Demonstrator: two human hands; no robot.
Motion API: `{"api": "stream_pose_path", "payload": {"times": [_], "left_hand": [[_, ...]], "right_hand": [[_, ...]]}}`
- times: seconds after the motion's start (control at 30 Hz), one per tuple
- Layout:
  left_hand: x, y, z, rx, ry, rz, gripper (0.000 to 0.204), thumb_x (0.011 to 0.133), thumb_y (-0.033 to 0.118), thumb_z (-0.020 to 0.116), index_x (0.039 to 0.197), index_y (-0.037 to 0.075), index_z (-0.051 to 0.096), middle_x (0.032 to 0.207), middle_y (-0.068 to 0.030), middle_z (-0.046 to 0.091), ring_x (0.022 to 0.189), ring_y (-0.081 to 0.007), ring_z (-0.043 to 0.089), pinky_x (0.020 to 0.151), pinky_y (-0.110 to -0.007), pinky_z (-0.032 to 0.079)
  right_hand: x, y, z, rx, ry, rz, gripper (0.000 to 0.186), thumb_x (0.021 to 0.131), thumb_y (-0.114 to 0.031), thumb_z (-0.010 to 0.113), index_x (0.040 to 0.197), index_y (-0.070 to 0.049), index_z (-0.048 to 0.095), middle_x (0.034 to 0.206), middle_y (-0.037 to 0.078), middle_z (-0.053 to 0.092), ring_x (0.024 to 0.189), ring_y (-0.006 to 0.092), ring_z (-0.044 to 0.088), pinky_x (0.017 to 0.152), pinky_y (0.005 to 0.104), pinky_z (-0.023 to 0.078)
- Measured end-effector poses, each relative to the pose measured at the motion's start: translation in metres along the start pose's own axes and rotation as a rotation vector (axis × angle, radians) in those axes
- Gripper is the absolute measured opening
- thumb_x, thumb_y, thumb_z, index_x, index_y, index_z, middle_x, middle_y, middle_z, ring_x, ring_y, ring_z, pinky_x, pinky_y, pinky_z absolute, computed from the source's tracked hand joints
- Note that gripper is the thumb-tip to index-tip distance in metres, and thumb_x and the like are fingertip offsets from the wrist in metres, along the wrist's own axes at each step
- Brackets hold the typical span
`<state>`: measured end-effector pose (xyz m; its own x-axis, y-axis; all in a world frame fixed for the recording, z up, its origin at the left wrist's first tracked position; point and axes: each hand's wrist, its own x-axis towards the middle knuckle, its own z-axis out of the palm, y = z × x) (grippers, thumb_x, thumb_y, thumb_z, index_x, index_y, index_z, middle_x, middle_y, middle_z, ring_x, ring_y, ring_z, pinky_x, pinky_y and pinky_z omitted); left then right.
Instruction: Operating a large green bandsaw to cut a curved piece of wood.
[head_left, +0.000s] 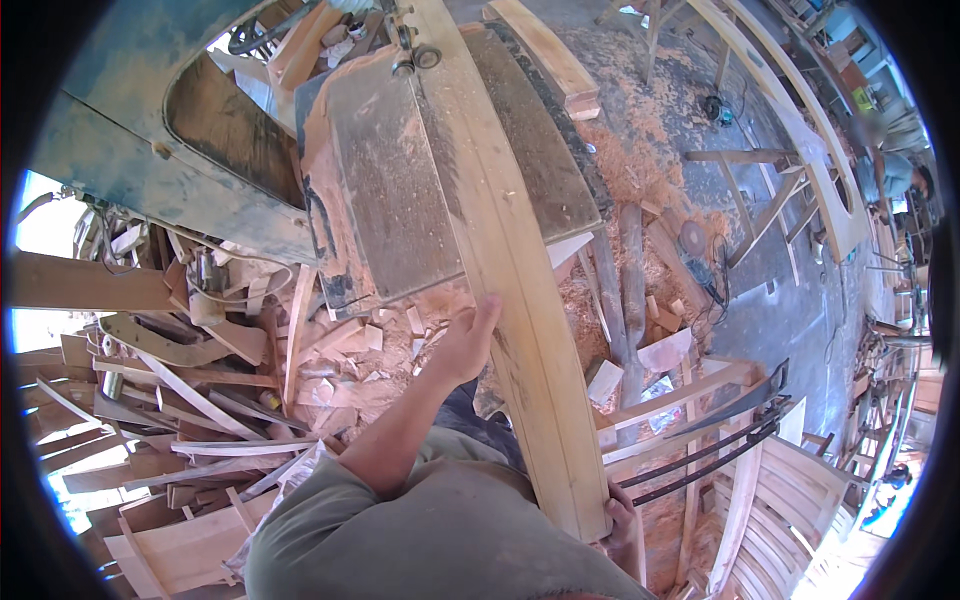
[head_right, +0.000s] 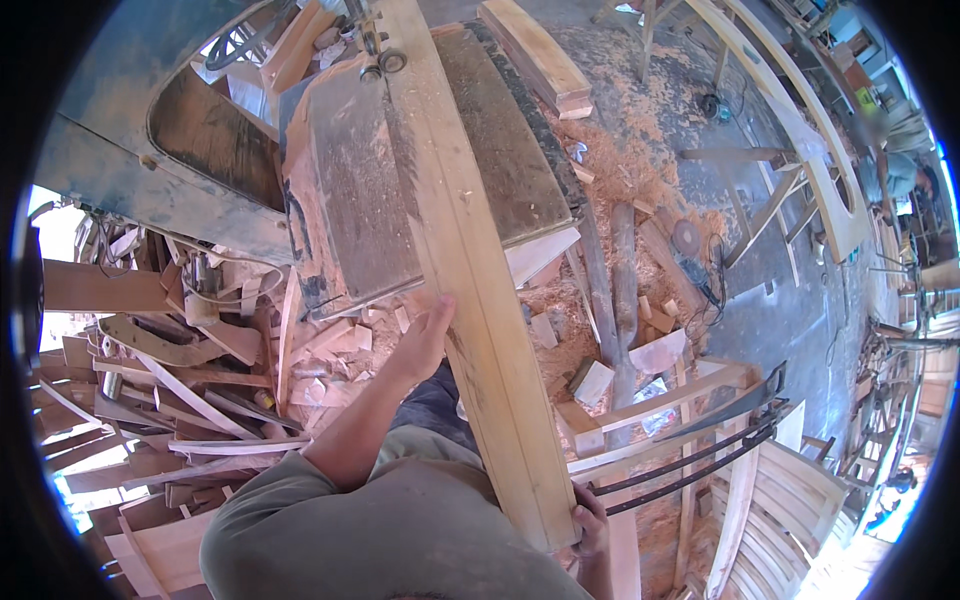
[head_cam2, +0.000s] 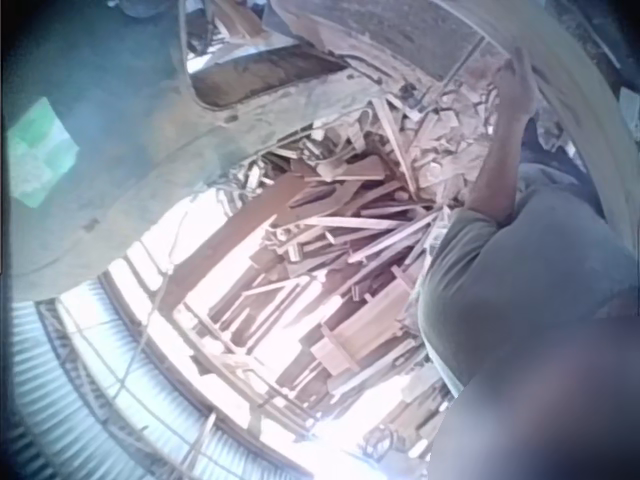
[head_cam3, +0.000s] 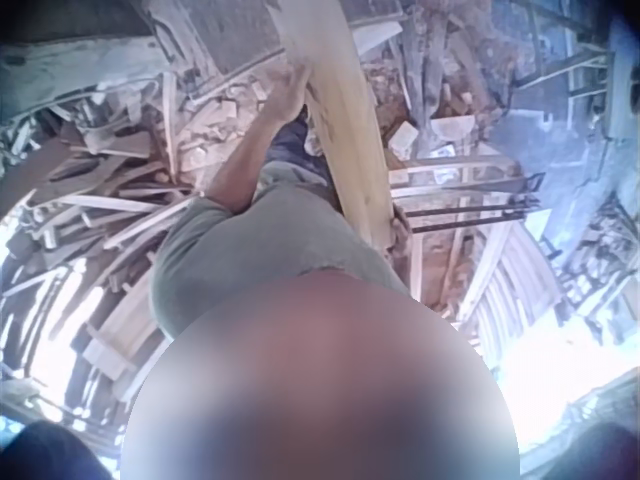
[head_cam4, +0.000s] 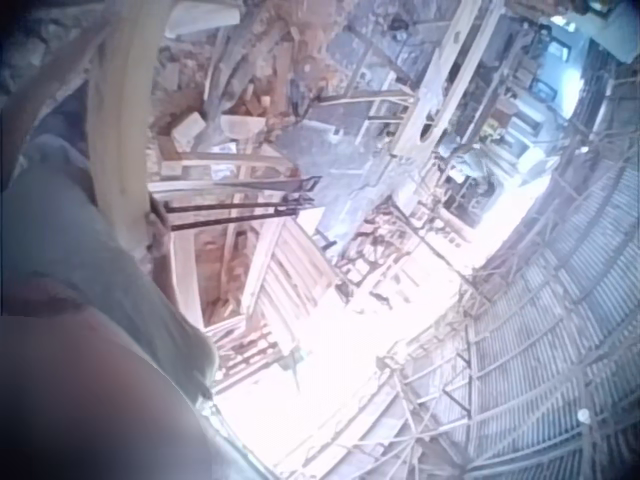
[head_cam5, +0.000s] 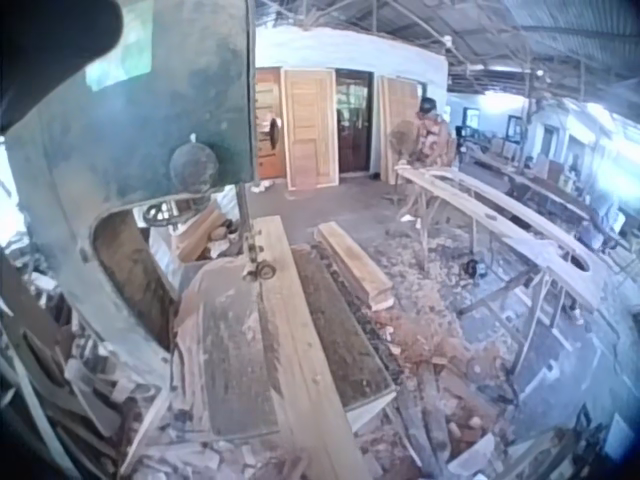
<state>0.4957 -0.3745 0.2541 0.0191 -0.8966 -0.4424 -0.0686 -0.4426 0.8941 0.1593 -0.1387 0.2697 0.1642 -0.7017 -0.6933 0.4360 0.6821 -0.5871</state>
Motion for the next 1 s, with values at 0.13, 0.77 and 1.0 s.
{"api": "stream_pose_path", "payload": {"times": [0.13, 0.77, 1.0], "left_hand": [[-0.001, 0.003, 0.0, 0.03, 0.024, 0.037, 0.07, 0.102, 0.055, 0.035, 0.11, -0.009, 0.064, 0.105, -0.0186, 0.068, 0.106, -0.0224, 0.061, 0.094, -0.034, 0.043], [0.023, 0.014, -0.011, 0.032, 0.075, 0.066, 0.075, 0.1, 0.059, 0.034, 0.104, -0.009, 0.064, 0.098, -0.0222, 0.067, 0.102, -0.0269, 0.062, 0.091, -0.035, 0.044], [0.028, 0.019, -0.016, 0.074, 0.072, 0.059, 0.076, 0.1, 0.059, 0.034, 0.103, -0.01, 0.064, 0.094, -0.0216, 0.068, 0.098, -0.0264, 0.063, 0.089, -0.035, 0.045]], "right_hand": [[-0.002, -0.007, 0.008, -0.02, 0.044, 0.007, 0.082, 0.075, -0.034, 0.072, 0.136, 0.013, 0.044, 0.124, 0.021, 0.06, 0.111, 0.0277, 0.061, 0.095, 0.0367, 0.049], [0.019, -0.021, 0.031, -0.095, 0.095, -0.023, 0.071, 0.078, -0.038, 0.065, 0.127, 0.01, 0.051, 0.113, 0.017, 0.064, 0.101, 0.0239, 0.064, 0.086, 0.0327, 0.052], [0.023, -0.027, 0.041, -0.112, 0.102, -0.044, 0.069, 0.078, -0.037, 0.063, 0.128, 0.01, 0.051, 0.114, 0.018, 0.063, 0.102, 0.0247, 0.063, 0.087, 0.0333, 0.052]]}}
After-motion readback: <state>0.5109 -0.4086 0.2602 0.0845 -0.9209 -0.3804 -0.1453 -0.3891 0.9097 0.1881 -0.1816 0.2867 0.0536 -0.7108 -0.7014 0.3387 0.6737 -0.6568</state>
